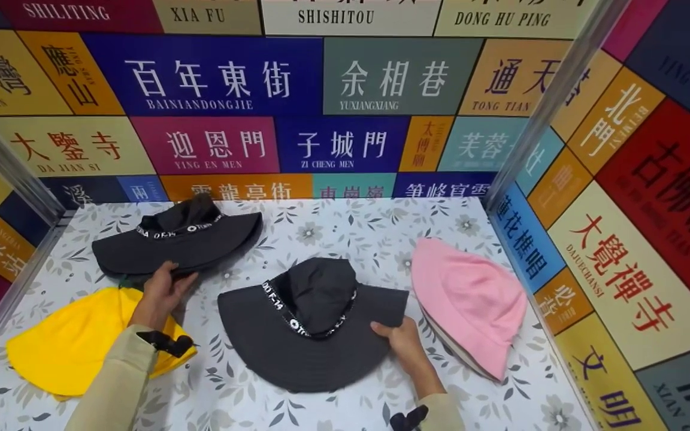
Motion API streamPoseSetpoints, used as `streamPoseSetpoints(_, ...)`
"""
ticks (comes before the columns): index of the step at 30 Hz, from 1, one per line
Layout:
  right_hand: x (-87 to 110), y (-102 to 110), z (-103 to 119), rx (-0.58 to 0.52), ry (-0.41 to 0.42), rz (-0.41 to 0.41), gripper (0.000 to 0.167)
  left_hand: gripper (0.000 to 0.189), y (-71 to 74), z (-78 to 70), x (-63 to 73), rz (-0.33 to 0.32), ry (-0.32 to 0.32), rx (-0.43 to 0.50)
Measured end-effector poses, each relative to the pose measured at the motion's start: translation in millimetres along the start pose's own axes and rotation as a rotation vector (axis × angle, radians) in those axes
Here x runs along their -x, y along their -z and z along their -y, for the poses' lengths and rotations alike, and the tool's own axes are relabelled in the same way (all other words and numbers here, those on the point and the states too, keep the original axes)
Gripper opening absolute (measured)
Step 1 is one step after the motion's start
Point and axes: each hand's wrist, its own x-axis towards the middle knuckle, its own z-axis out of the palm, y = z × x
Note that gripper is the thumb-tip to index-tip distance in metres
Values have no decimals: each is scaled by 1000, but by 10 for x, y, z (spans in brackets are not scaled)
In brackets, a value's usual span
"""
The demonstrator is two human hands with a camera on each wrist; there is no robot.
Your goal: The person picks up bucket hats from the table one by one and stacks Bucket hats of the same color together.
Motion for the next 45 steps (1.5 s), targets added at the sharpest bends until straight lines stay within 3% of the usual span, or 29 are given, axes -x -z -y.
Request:
streamPoseSetpoints(8,0,-23,-15,-7,0,5,42,79,-4,-8,16,43,-17,114)
streamPoseSetpoints(21,-33,-34,-50,-32,-16,16,43,83,-78,-65,69,106,-106,99)
streamPoseSetpoints(34,-15,-57,-28,-36,-15,12,42,73,-269,-36,357,179,-154,19)
streamPoseSetpoints(40,5,-82,-22,-19,-33,16,38,65,-265,27,452,240,-162,55)
streamPoseSetpoints(45,20,-113,4,-30,-27,14,42,64,-234,68,520,245,-158,67)
